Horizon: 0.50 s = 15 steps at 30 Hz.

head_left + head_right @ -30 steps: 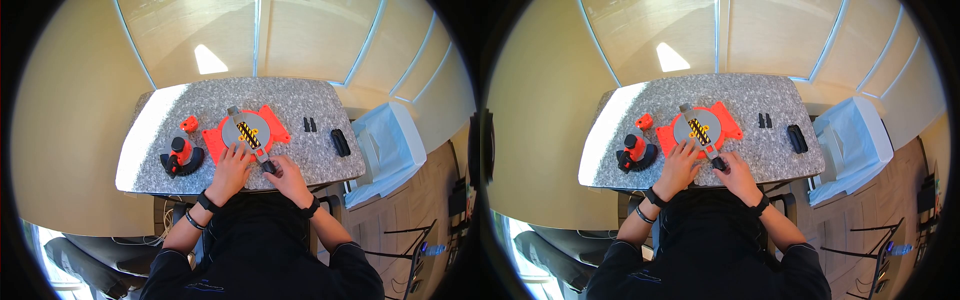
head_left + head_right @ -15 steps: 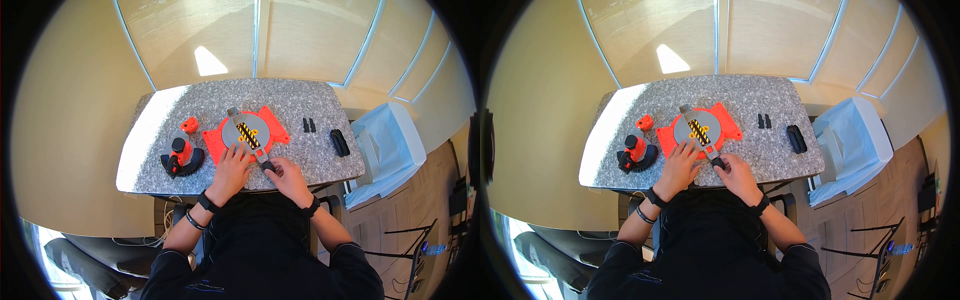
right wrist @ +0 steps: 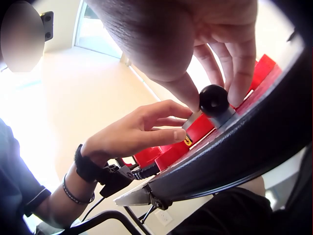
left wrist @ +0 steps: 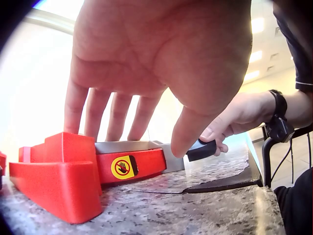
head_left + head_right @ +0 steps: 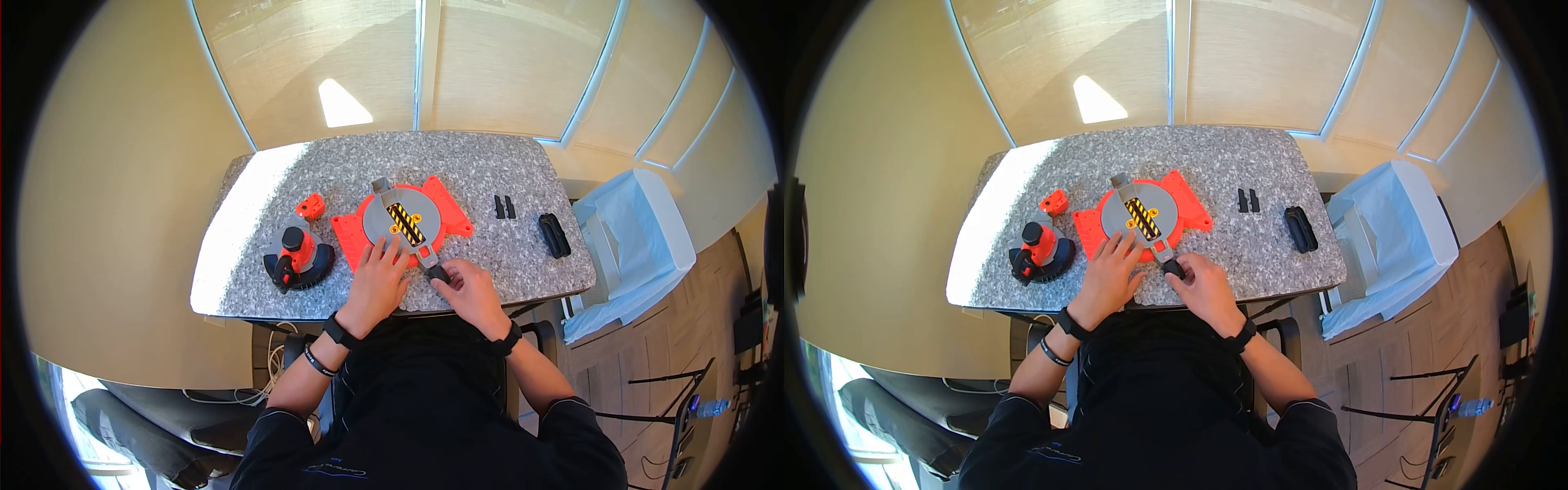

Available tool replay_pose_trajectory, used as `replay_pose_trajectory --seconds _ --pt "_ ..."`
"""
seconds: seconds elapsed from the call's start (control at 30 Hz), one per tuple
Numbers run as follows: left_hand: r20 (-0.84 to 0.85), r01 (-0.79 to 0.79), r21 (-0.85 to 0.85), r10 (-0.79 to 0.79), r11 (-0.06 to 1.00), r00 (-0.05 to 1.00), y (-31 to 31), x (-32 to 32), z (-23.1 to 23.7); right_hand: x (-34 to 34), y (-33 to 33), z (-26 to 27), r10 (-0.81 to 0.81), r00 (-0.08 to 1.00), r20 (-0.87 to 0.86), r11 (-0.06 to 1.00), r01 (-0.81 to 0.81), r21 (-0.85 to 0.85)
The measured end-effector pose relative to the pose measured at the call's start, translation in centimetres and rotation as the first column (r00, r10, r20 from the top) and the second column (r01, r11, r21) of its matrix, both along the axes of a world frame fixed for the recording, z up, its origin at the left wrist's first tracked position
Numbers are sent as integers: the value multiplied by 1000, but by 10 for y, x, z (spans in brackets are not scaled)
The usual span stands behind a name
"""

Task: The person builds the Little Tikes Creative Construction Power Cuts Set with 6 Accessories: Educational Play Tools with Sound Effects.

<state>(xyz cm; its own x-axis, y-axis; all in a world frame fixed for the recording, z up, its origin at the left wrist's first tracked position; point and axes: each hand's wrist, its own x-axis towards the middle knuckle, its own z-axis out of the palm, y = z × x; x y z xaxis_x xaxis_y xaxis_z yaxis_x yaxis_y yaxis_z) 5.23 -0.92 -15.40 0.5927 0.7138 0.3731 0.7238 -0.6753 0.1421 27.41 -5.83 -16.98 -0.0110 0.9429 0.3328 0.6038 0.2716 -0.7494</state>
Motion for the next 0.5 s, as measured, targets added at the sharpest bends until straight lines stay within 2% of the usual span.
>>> replay_pose_trajectory --seconds 0.5 --pt "-18 -7 9 7 1000 1000 0 0 -1 -1 -1 1 14 999 -39 999 -15 -41"
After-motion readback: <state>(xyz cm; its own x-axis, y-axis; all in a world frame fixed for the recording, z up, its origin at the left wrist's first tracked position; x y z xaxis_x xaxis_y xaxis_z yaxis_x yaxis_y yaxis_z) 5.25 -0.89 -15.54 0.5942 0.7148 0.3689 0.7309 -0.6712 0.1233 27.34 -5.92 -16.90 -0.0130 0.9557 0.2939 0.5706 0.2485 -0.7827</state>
